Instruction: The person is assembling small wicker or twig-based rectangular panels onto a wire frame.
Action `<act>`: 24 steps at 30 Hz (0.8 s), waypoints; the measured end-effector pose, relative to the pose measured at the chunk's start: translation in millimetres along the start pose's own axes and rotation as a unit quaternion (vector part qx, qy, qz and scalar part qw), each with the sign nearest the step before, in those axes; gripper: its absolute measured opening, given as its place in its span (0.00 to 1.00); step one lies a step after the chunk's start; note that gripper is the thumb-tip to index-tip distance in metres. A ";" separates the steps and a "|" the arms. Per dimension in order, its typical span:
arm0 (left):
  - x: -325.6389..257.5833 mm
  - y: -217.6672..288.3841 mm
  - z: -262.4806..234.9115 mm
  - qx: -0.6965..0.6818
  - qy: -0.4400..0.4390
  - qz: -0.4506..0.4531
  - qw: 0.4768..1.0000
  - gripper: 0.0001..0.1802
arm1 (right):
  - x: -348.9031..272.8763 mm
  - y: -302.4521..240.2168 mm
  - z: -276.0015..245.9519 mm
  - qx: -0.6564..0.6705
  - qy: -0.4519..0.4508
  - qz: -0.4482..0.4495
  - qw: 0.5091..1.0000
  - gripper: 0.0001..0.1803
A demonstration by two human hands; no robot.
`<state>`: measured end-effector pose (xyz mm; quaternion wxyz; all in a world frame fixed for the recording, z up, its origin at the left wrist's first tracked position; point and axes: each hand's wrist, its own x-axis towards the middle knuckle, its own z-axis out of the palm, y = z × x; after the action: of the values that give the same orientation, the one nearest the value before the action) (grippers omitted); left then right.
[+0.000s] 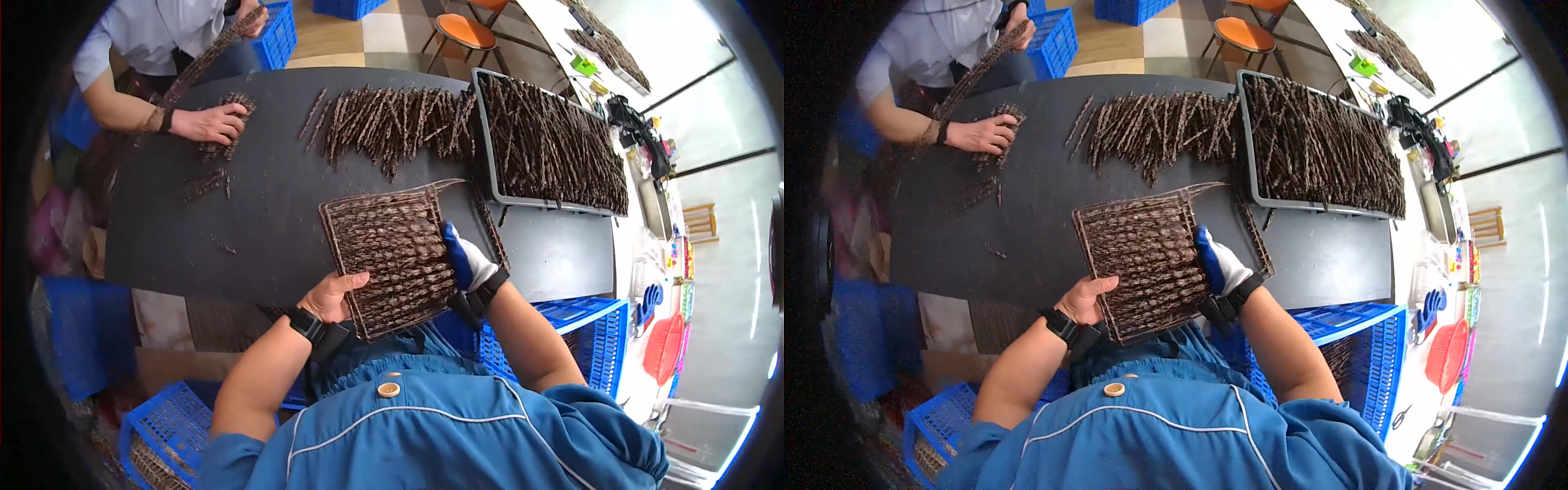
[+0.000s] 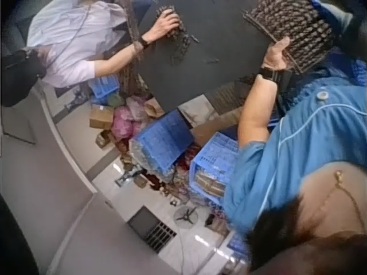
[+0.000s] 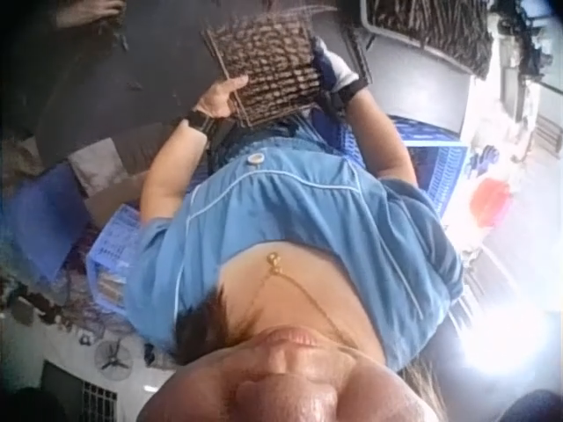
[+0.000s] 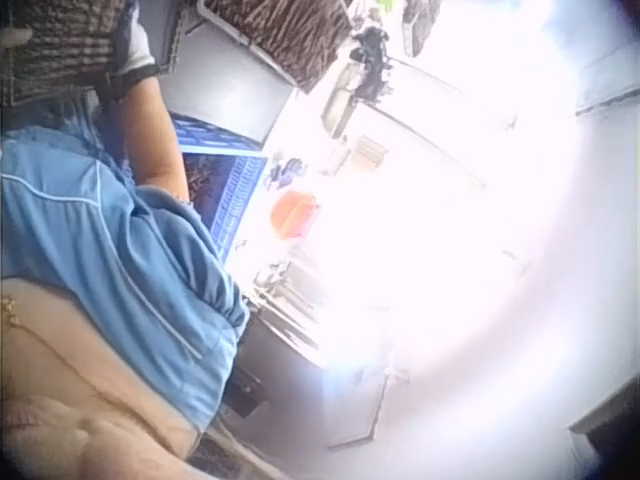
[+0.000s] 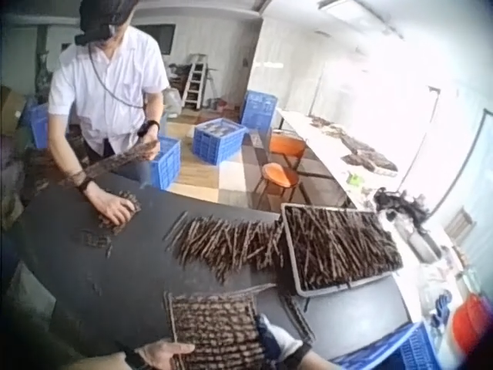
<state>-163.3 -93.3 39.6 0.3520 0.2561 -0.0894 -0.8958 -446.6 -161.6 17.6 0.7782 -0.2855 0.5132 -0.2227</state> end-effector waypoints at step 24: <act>26.8 97.2 -76.6 0.180 0.115 0.059 0.975 0.34 | 34.3 -55.1 146.1 -0.868 0.031 -0.072 0.491 0.72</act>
<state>-83.1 -181.4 -3.2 0.3601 0.4111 -0.2226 -0.8073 -301.5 -192.6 76.9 0.1026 -0.8455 0.4484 0.2710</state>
